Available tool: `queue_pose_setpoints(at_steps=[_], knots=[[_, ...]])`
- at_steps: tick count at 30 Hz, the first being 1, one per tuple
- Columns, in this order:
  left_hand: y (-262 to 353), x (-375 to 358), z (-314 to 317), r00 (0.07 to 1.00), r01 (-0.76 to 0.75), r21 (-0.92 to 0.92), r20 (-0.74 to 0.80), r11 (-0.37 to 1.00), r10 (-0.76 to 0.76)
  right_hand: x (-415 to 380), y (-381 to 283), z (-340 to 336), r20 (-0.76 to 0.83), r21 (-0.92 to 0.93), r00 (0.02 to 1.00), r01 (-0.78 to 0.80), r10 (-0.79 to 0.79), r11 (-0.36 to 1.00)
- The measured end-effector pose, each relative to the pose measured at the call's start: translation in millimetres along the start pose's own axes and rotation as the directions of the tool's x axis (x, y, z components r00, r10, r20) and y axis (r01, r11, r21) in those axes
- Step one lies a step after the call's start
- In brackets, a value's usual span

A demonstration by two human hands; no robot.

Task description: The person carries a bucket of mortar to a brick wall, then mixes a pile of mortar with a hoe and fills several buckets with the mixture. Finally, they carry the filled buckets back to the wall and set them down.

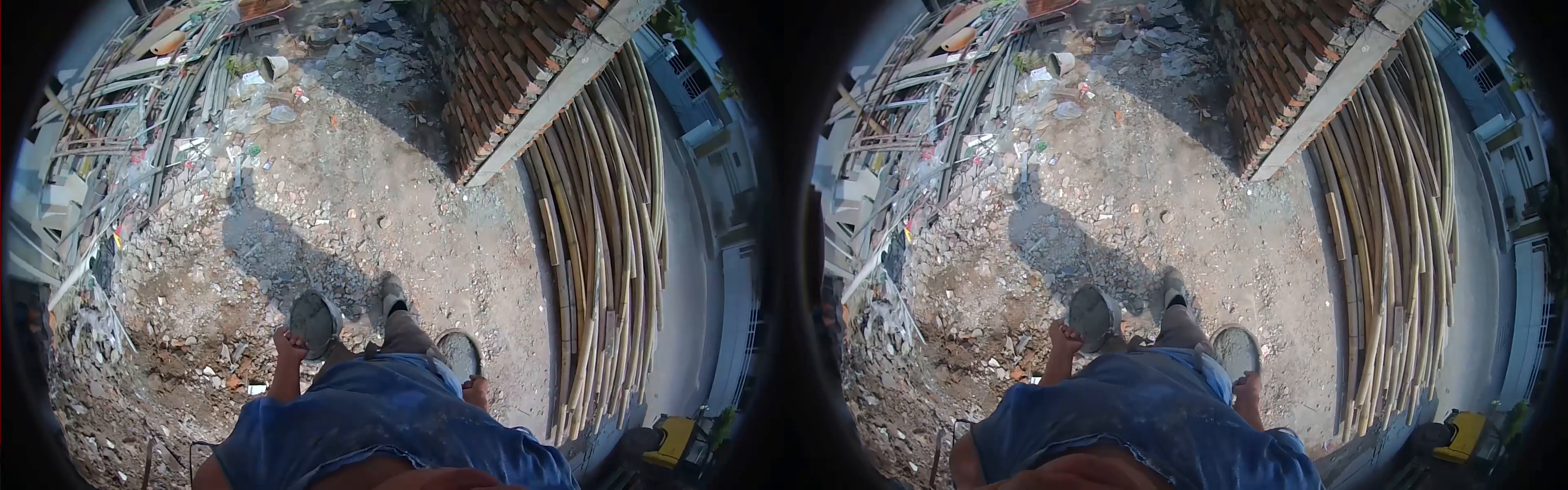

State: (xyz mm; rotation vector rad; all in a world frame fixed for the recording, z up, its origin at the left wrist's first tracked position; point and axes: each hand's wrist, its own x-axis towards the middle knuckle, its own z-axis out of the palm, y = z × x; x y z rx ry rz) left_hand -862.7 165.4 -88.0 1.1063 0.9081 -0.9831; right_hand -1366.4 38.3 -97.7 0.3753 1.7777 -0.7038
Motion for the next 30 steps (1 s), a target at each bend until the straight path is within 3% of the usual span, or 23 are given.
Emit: queue_pose_setpoints(at_steps=[4,8,10,14,16,18,20,23,26,28,30], knots=[[22,31,78,0.996,-0.026,-0.039,-0.092,0.999,0.022,27,-63,106,0.084,-0.084,0.992,0.099,-0.091,0.992],[48,48,160,0.99,-0.039,-0.074,-0.139,0.996,0.029,-6,-147,220,0.135,-0.077,0.985,0.119,-0.108,0.99],[61,76,188,0.99,-0.045,-0.08,-0.135,0.996,0.034,8,-170,268,0.077,-0.014,0.985,0.156,-0.154,0.988],[84,116,261,0.965,-0.046,-0.088,-0.262,0.995,0.022,49,-212,367,0.187,-0.094,0.967,0.191,-0.171,0.977],[93,118,317,0.95,-0.058,-0.146,-0.312,0.988,0.009,32,-235,440,0.179,-0.1,0.969,0.19,-0.17,0.977],[109,172,329,0.942,-0.048,-0.147,-0.336,0.988,-0.004,28,-252,505,0.103,-0.196,0.981,0.179,-0.161,0.964],[125,190,374,0.934,-0.036,-0.195,-0.355,0.98,-0.036,32,-268,563,0.139,-0.148,0.982,0.145,-0.124,0.978],[145,194,440,0.931,-0.066,-0.253,-0.363,0.965,-0.032,27,-298,635,0.072,-0.199,0.993,0.106,-0.093,0.974],[182,193,525,0.938,-0.086,-0.297,-0.347,0.951,-0.023,12,-324,713,0.079,-0.275,0.993,0.108,-0.089,0.955],[197,212,562,0.945,-0.081,-0.351,-0.324,0.933,-0.04,-40,-342,784,0.016,-0.424,0.994,0.108,-0.112,0.899],[215,240,601,0.952,-0.099,-0.37,-0.305,0.924,-0.02,-6,-361,832,0.157,-0.484,0.981,0.174,-0.111,0.858]])
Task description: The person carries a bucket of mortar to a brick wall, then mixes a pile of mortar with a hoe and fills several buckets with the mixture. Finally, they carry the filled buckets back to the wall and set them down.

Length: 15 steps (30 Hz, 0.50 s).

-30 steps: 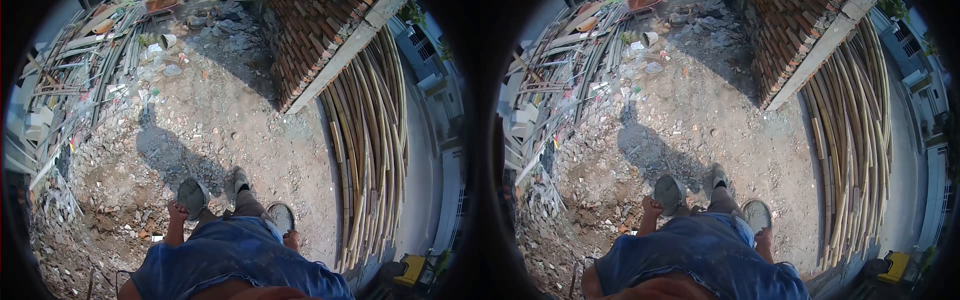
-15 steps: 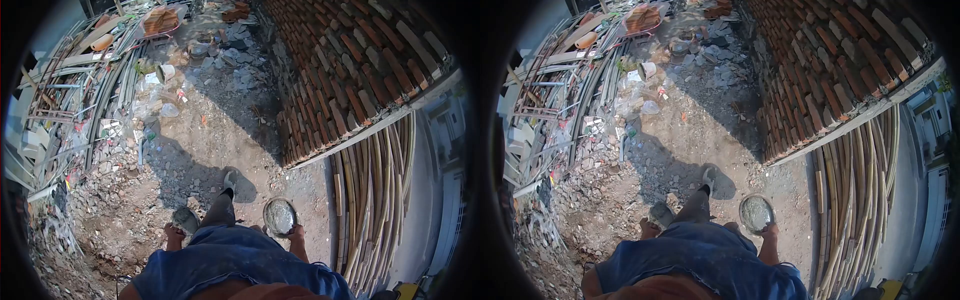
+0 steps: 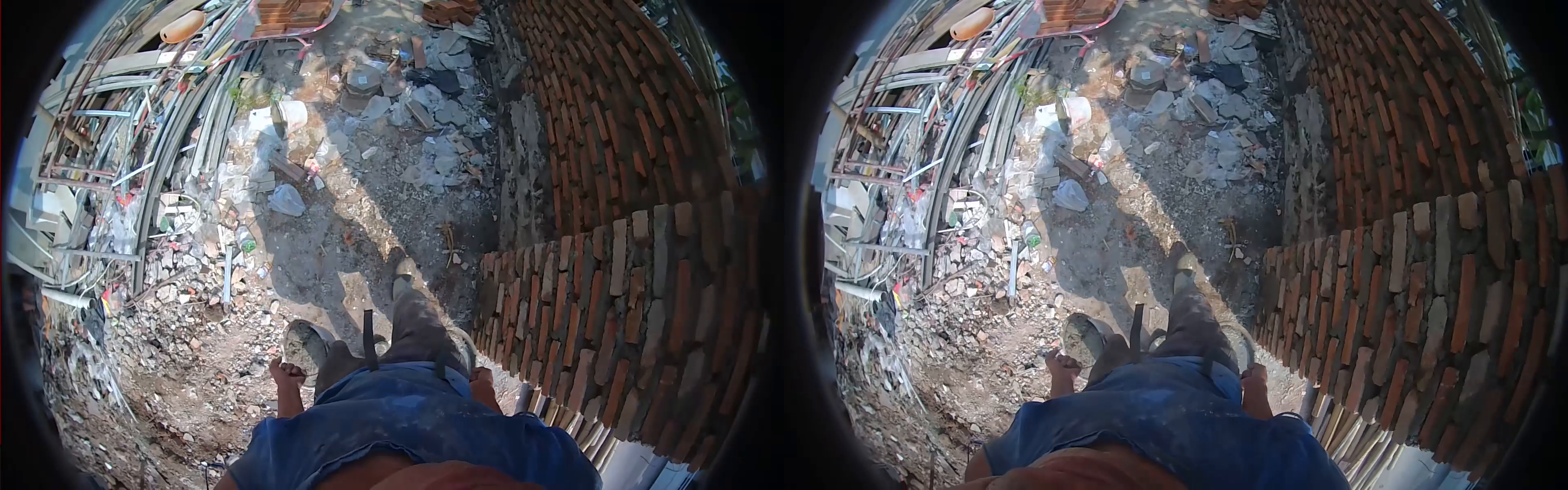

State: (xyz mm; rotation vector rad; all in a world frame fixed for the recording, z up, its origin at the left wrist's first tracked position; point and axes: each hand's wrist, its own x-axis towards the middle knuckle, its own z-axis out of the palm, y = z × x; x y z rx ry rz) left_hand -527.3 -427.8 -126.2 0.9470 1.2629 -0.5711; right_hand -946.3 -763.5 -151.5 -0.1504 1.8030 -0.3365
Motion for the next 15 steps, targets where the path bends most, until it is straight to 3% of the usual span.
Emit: queue_pose_setpoints(at_steps=[3,5,6,7,8,10,12,15], knots=[[-3,7,86,0.998,-0.047,0.0,-0.044,0.999,0.047,-42,-82,95,-0.048,0.06,0.996,-0.077,0.08,0.995],[3,30,160,0.999,-0.054,0.021,-0.007,0.998,0.054,-36,-130,151,-0.203,0.046,0.978,-0.048,0.056,0.998],[13,18,200,0.999,0.02,0.072,-0.032,0.997,-0.017,-37,-149,164,-0.134,0.093,0.988,-0.061,0.073,0.994],[13,7,243,0.997,-0.033,0.061,-0.066,0.998,0.037,-33,-176,186,-0.051,0.144,0.996,-0.065,0.073,0.987],[14,-5,277,0.991,-0.079,0.057,-0.107,0.995,0.085,-30,-199,208,-0.077,0.192,0.992,-0.084,0.1,0.978],[28,-8,328,0.999,-0.027,0.05,0.045,0.998,0.025,-1,-231,229,-0.124,0.246,0.984,-0.095,0.129,0.965],[31,-14,392,0.997,-0.08,0.096,0.022,0.992,0.078,56,-254,246,-0.046,0.335,0.996,-0.058,0.078,0.94],[42,-10,484,0.995,-0.039,0.104,0.095,0.994,0.029,25,-325,315,-0.007,0.386,1.0,0.011,-0.009,0.923]])
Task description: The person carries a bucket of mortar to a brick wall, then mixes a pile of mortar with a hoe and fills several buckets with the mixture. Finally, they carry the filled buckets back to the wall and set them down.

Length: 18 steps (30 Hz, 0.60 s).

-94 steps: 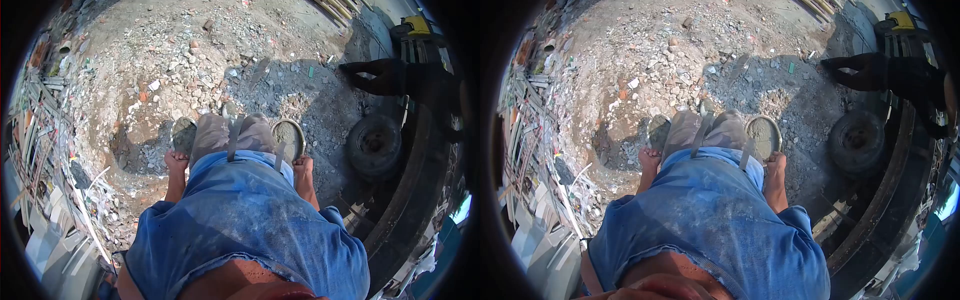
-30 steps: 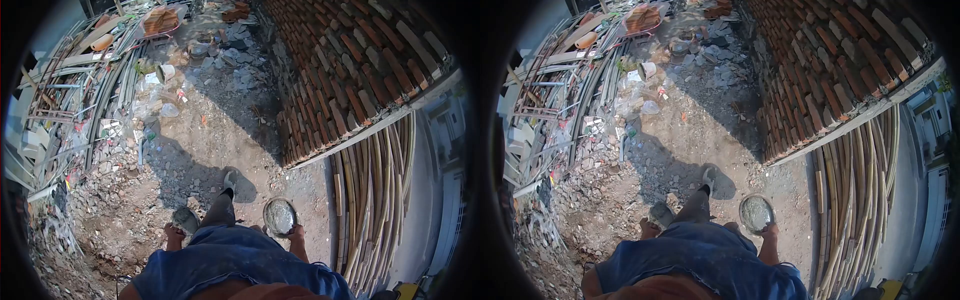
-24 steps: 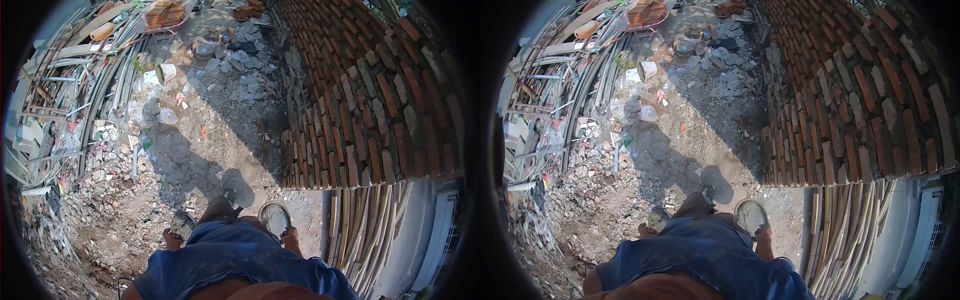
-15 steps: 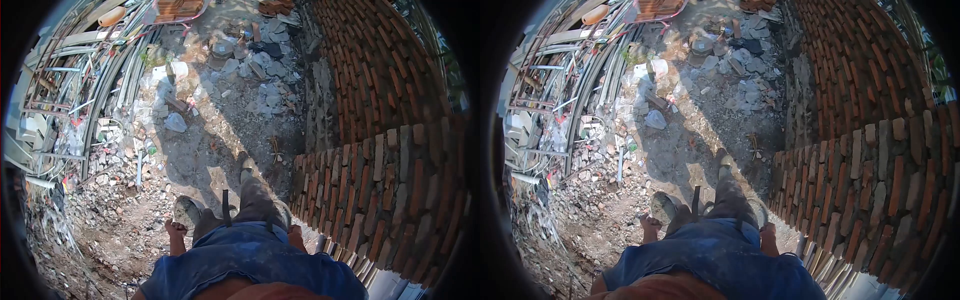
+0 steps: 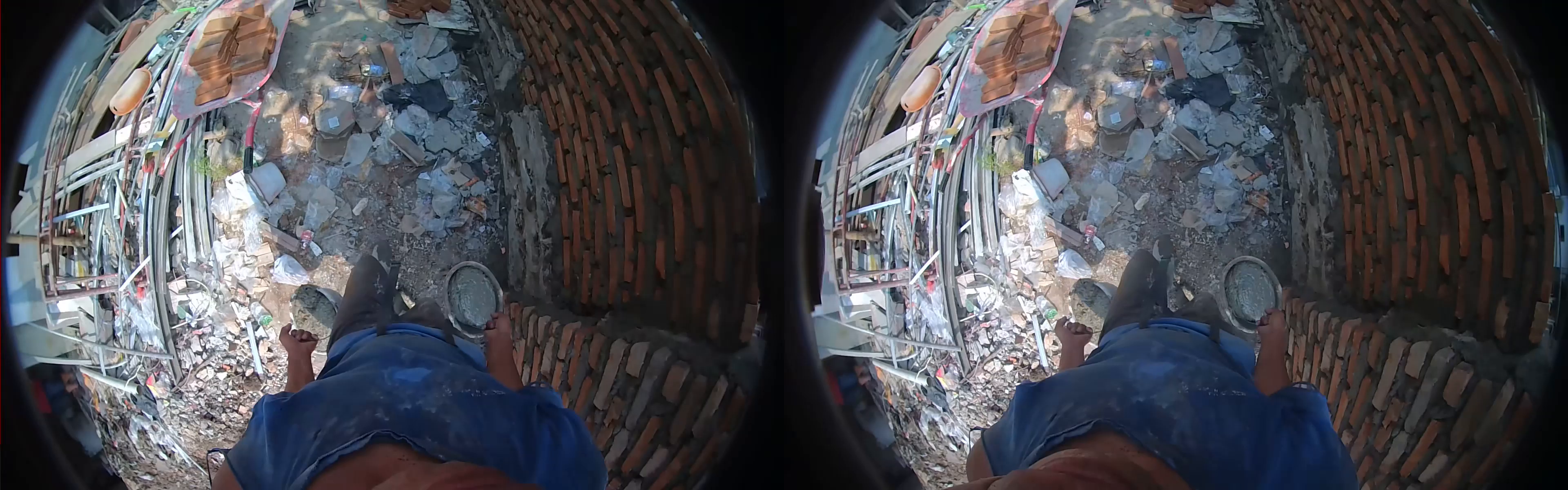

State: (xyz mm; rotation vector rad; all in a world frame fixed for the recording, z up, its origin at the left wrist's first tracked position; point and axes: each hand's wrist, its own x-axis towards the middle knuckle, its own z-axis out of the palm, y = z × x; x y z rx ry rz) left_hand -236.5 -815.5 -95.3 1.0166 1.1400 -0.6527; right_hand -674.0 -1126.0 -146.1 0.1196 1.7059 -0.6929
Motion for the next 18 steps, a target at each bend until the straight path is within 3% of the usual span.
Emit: queue_pose_setpoints(at_steps=[1,3,6,7,9,13,16,18], knots=[[6,10,26,1.0,0.013,-0.003,0.018,1.0,-0.013,-1,-7,27,-0.014,0.012,1.0,-0.005,0.005,1.0],[14,29,92,0.999,0.033,-0.017,0.039,0.999,-0.033,6,-27,90,-0.057,0.01,0.99,0.127,-0.126,0.992],[31,53,185,0.998,0.027,0.025,0.048,0.999,-0.028,14,-62,164,0.026,-0.028,0.998,0.063,-0.062,0.998],[41,82,205,0.989,0.074,0.044,0.121,0.996,-0.079,12,-88,207,0.064,-0.041,0.996,0.072,-0.069,0.997],[46,65,280,0.999,0.033,0.049,0.035,0.998,-0.035,7,-116,243,-0.052,-0.067,0.998,0.024,-0.027,0.997],[67,98,366,0.991,0.012,0.092,0.132,0.996,-0.024,-8,-160,340,0.014,0.006,1.0,-0.024,0.024,1.0],[82,84,447,0.991,0.024,0.087,0.127,0.996,-0.035,-10,-185,402,-0.066,-0.067,0.998,-0.007,0.002,0.998],[93,84,496,0.989,0.054,0.072,0.137,0.996,-0.064,-21,-202,446,-0.066,-0.216,0.998,-0.001,-0.014,0.976]])
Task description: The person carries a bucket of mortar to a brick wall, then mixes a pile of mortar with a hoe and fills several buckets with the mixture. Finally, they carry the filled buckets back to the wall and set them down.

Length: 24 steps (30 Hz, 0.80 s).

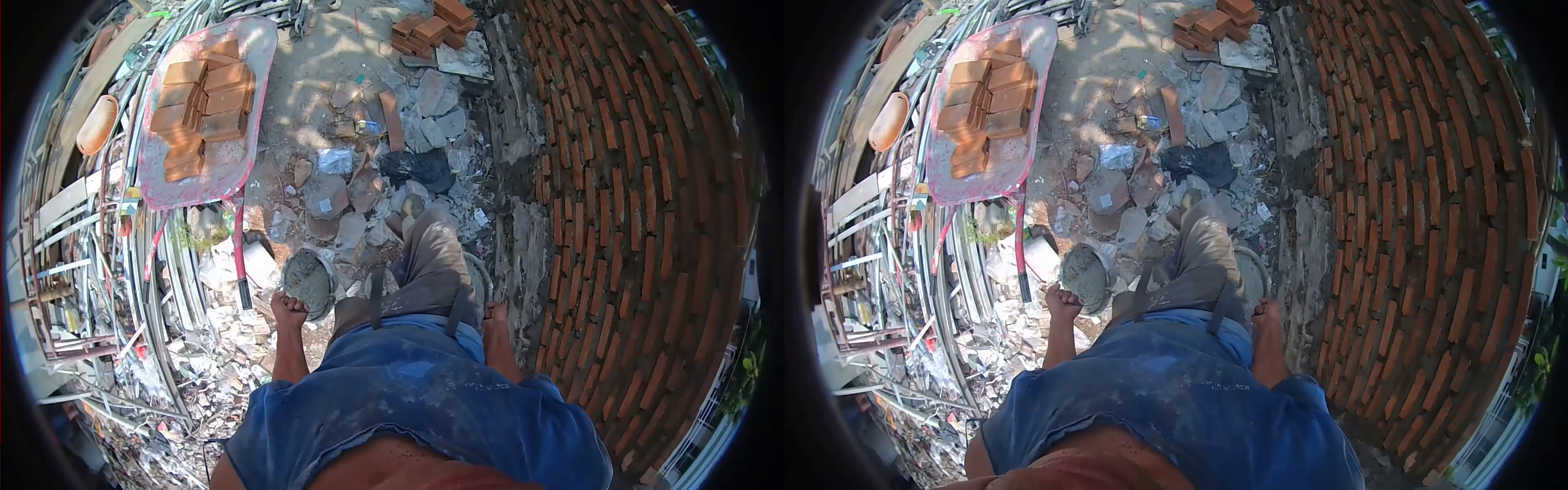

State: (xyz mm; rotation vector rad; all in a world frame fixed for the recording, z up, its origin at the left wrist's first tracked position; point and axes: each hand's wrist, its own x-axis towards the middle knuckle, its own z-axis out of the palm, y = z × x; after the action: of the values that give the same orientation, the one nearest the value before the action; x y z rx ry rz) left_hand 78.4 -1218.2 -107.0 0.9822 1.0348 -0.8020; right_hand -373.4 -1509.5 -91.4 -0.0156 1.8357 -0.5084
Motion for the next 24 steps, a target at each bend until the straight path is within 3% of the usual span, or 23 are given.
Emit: queue_pose_setpoints(at_steps=[3,7,9,10,11,13,15,17,20,22,24], knots=[[18,12,76,1.0,-0.019,0.06,0.01,0.998,0.018,55,-33,53,0.044,0.108,0.998,-0.049,0.044,0.993],[44,26,179,0.999,-0.01,0.112,-0.039,0.994,0.014,100,-94,131,0.188,0.035,0.974,-0.139,0.13,0.99],[61,28,236,0.996,-0.006,0.149,-0.086,0.989,0.019,76,-96,161,-0.067,0.03,0.998,-0.02,0.022,0.999],[71,32,268,0.984,0.055,0.113,-0.175,0.992,-0.035,71,-105,170,0.021,-0.012,1.0,-0.01,0.011,1.0],[79,34,304,0.984,-0.004,0.208,-0.172,0.978,0.041,68,-131,200,0.032,0.028,0.999,-0.012,0.011,1.0],[107,60,351,0.992,0.03,0.188,-0.128,0.982,-0.005,31,-163,220,-0.001,0.169,0.999,-0.045,0.045,0.985],[109,27,430,0.986,-0.02,0.239,-0.156,0.971,0.059,22,-188,237,-0.042,0.224,0.996,-0.068,0.079,0.972],[133,39,479,0.992,0.0,0.215,-0.123,0.977,0.027,-6,-219,274,-0.053,0.216,0.999,0.003,0.009,0.976],[171,80,534,0.997,-0.038,0.311,0.077,0.95,0.015,-4,-263,317,-0.043,0.222,0.999,0.005,0.004,0.975],[181,80,596,0.994,-0.042,0.32,0.108,0.947,0.008,-1,-284,346,-0.032,0.241,0.999,-0.017,0.026,0.97],[188,94,658,0.991,-0.045,0.344,0.133,0.938,-0.002,-9,-304,383,-0.059,0.265,0.997,0.067,-0.054,0.962]])
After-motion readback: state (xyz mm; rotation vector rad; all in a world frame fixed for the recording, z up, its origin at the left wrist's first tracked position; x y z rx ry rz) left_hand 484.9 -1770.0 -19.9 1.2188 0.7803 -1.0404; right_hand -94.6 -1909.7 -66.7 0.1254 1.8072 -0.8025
